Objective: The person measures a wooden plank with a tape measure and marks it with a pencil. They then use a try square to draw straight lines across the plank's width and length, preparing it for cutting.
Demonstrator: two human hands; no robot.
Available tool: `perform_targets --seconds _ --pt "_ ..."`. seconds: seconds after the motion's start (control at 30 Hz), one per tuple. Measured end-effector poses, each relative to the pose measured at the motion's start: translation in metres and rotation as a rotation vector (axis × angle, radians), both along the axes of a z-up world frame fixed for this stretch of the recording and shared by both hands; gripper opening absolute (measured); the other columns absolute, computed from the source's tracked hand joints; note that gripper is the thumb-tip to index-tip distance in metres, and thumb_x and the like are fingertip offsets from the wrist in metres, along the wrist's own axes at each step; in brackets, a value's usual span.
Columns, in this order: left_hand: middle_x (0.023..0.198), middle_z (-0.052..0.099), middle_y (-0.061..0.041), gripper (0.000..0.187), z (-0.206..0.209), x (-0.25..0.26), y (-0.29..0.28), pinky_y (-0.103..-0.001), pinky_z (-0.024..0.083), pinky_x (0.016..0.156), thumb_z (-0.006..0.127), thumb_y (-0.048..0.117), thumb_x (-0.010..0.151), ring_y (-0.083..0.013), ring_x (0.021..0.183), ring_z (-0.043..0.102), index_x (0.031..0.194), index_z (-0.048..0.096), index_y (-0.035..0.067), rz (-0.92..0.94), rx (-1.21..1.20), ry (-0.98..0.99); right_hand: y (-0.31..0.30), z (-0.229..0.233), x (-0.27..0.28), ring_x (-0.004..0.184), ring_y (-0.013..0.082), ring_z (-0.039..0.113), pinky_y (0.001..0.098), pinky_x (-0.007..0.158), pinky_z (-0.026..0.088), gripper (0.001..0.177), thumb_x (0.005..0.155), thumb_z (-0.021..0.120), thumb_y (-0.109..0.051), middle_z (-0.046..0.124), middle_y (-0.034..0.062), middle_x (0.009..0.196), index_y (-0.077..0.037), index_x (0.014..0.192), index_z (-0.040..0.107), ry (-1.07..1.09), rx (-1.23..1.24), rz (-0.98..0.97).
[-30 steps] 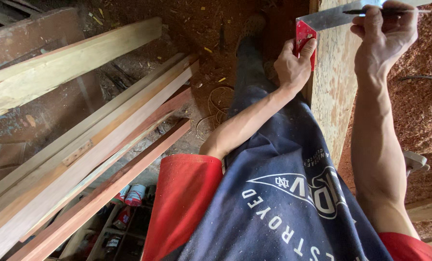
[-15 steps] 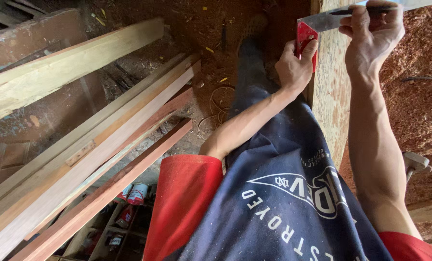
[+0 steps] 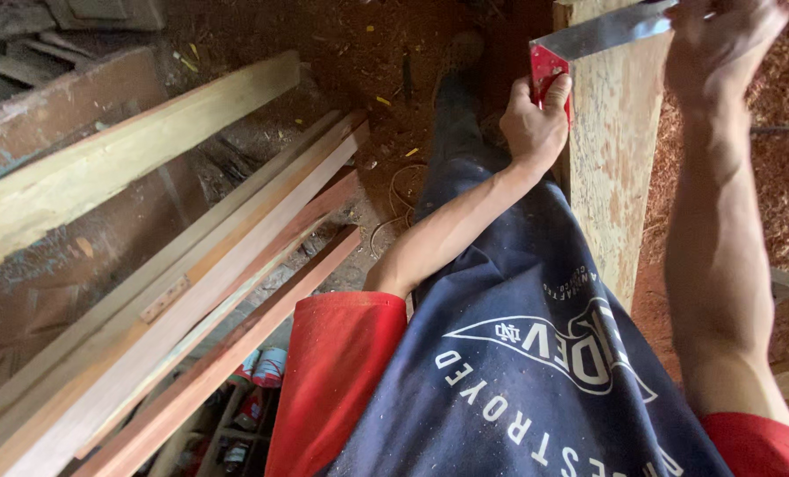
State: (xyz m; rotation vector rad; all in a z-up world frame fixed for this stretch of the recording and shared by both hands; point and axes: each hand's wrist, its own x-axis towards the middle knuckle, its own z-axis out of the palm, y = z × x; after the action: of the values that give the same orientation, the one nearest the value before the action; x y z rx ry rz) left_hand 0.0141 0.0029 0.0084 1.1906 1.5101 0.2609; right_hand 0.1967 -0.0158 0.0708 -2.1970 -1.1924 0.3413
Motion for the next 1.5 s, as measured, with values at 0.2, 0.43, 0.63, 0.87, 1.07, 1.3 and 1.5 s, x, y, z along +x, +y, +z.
perform_targets --seconds 0.2,0.43,0.63,0.87,1.07,1.3,1.5 --pt "0.091 0.075 -0.013 0.048 -0.005 -0.006 0.001 -0.040 0.059 0.075 0.070 0.049 0.093 -0.0289 0.080 0.074 0.106 0.066 0.003 -0.021 0.030 -0.018 0.011 0.018 -0.014 0.058 0.0185 0.063 0.0283 0.043 0.048 0.016 0.098 0.059 0.010 0.072 0.0155 0.092 0.003 0.111 0.064 -0.521 -0.440 0.094" --pt "0.091 0.073 -0.018 0.042 0.026 -0.015 0.025 -0.042 0.057 0.078 0.068 0.040 0.096 -0.0303 0.084 0.072 0.101 0.068 -0.002 -0.017 0.068 -0.151 0.036 0.063 -0.082 0.091 0.0234 0.072 0.0350 0.073 0.061 0.015 0.105 0.059 0.010 0.067 0.0170 0.103 0.003 0.116 0.053 0.091 0.195 0.060" --pt "0.120 0.059 -0.014 0.028 0.078 -0.049 0.050 -0.038 0.056 0.088 0.069 0.018 0.104 -0.0207 0.099 0.062 0.114 0.044 0.009 -0.032 0.475 -0.698 -0.003 0.080 -0.075 0.060 0.0133 0.059 0.0289 0.054 0.055 0.016 0.108 0.047 -0.005 0.064 0.0056 0.082 -0.003 0.120 0.057 0.684 0.599 -0.416" --pt "0.119 0.051 -0.017 0.056 0.079 -0.011 0.009 -0.045 0.048 0.097 0.086 0.013 0.081 -0.0306 0.113 0.053 0.119 0.044 0.006 -0.466 0.767 -0.401 -0.047 0.067 -0.091 0.070 0.0143 0.060 0.0289 0.059 0.050 0.018 0.099 0.068 -0.016 0.065 0.0075 0.085 -0.002 0.110 0.069 0.767 -0.073 -0.318" --pt "0.142 0.044 -0.025 0.087 0.068 0.007 -0.035 -0.052 0.040 0.116 0.083 0.029 0.076 -0.0378 0.133 0.046 0.144 0.035 0.002 -0.733 0.766 -0.350 -0.087 0.030 -0.040 0.074 0.0213 0.070 0.0367 0.064 0.062 0.022 0.105 0.058 -0.015 0.073 0.0146 0.097 0.000 0.114 0.071 0.668 -0.232 -0.446" --pt "0.165 0.015 -0.023 0.120 0.026 0.064 -0.024 -0.062 0.014 0.128 0.076 0.065 0.071 -0.0418 0.155 0.016 0.156 0.016 0.005 -0.967 0.830 -0.050 -0.085 -0.022 0.019 0.076 0.0212 0.072 0.0385 0.070 0.063 0.026 0.107 0.060 -0.017 0.075 0.0157 0.100 -0.003 0.125 0.071 0.608 -0.223 -0.312" --pt "0.170 0.005 -0.024 0.125 0.030 0.076 -0.018 -0.051 0.006 0.134 0.057 0.084 0.081 -0.0390 0.161 0.004 0.161 0.010 -0.001 -1.251 0.569 0.271 -0.078 -0.030 0.028 0.073 0.0204 0.071 0.0367 0.066 0.063 0.023 0.110 0.061 -0.020 0.075 0.0156 0.098 -0.001 0.117 0.073 0.598 -0.344 -0.286"
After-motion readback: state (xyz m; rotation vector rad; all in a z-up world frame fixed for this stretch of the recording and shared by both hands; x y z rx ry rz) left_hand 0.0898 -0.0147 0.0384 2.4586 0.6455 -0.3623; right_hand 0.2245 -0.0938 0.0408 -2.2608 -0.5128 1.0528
